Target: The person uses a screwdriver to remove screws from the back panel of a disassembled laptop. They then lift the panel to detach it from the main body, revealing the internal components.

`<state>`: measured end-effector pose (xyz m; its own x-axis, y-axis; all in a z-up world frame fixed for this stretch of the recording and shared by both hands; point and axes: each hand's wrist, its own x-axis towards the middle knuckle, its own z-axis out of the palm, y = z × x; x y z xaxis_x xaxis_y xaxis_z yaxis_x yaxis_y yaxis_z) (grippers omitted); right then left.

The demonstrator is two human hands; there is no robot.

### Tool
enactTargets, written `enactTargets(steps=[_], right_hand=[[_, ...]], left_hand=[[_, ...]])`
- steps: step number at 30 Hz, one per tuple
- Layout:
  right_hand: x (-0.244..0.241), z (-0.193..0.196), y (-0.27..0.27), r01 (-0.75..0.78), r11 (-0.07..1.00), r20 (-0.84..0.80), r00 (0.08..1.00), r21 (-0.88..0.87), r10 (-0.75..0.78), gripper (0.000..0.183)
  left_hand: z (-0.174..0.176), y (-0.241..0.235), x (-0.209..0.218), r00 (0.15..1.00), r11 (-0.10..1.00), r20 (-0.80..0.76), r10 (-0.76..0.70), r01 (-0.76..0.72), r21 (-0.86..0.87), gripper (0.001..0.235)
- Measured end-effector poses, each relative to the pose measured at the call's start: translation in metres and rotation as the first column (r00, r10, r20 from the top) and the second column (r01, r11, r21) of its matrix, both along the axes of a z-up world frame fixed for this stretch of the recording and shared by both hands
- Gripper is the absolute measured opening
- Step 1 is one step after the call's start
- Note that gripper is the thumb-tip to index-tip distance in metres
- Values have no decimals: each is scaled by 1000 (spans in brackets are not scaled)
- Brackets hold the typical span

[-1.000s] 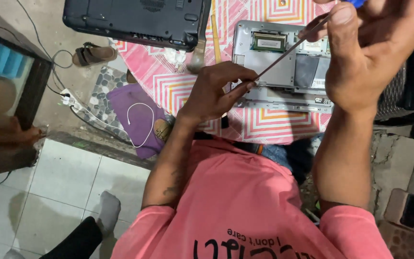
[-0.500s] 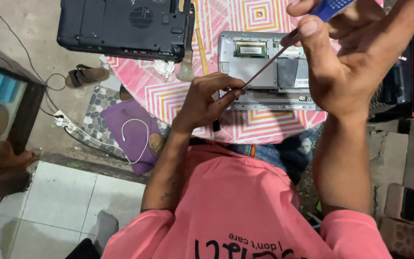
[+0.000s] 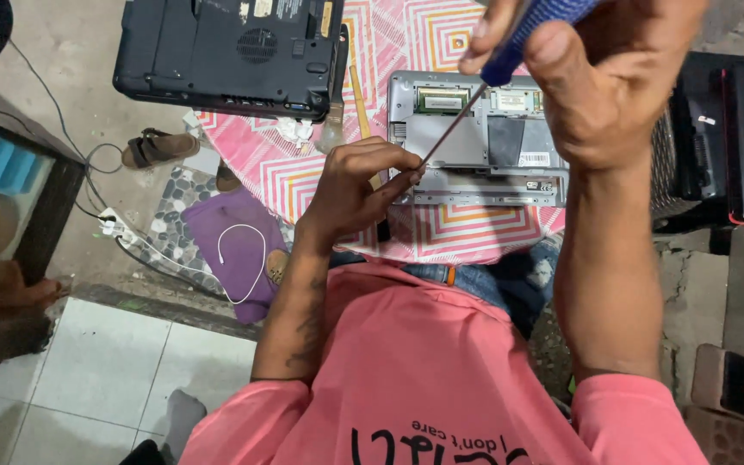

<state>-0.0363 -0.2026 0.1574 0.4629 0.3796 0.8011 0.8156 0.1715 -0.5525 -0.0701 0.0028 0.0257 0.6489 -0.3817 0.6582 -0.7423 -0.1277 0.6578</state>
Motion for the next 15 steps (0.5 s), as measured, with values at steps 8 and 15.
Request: enactTargets(steps=[8,15], right_hand=[[32,-25,2,-565,745,-511,549,356,661,36],[-18,-3,16,197,970,-266,952,142,-155,39]], left_hand=[[4,-9,-2,997,998,40,59,-58,-26,15],[2,-13,-5,989,996,111,94,-94,-6,23]])
